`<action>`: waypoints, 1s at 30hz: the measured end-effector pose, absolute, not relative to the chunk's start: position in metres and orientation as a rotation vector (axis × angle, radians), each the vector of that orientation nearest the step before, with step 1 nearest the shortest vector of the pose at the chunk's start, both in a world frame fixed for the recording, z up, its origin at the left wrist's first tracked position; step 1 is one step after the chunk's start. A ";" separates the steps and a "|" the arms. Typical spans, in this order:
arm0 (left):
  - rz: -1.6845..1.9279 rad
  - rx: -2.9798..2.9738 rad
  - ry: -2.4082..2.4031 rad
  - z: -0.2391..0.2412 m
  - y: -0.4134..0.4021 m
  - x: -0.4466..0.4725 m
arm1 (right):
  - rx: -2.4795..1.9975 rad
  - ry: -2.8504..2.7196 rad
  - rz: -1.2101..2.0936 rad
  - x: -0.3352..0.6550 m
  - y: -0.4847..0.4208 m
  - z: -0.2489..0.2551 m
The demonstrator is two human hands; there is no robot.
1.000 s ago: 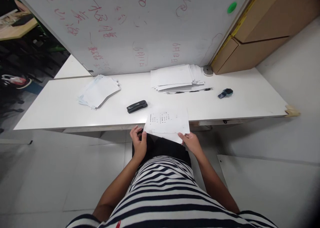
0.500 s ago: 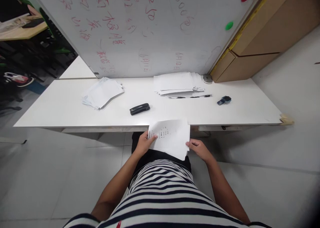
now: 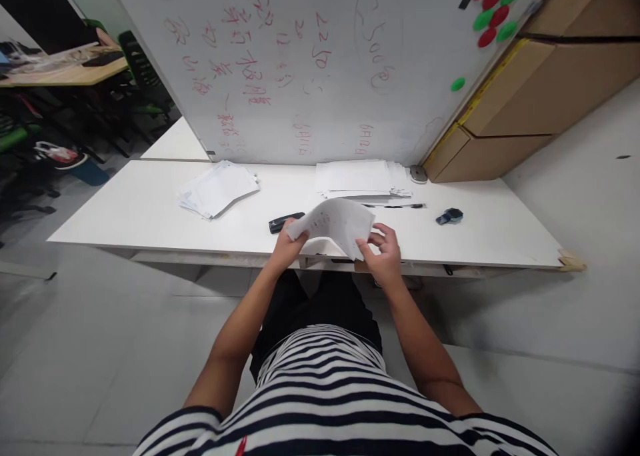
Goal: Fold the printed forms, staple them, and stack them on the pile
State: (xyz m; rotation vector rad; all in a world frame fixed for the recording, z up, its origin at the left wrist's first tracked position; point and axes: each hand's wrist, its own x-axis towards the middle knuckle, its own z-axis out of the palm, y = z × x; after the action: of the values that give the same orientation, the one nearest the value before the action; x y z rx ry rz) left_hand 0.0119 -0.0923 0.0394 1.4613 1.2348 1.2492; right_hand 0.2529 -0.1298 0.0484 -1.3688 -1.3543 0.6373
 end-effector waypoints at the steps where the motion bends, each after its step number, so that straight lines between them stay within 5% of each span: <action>1: 1.237 1.455 1.283 0.034 -0.086 0.012 | -1.417 -1.430 0.627 0.246 -0.126 0.043; 10: 1.183 1.546 1.346 0.009 -0.087 0.011 | -1.601 -1.727 0.262 0.243 -0.109 0.004; 22: 1.190 1.584 1.382 0.015 -0.098 0.010 | -1.736 -1.412 0.689 0.267 -0.140 -0.001; 30: 1.022 2.185 1.841 0.019 -0.054 -0.012 | -1.661 -1.039 0.959 0.292 -0.159 -0.005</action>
State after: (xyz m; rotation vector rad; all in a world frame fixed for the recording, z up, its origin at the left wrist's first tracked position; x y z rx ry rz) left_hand -0.0119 -0.0543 0.0194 2.1848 1.8407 1.0219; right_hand 0.2920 -0.1586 -0.0045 -1.6609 -1.0395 0.9592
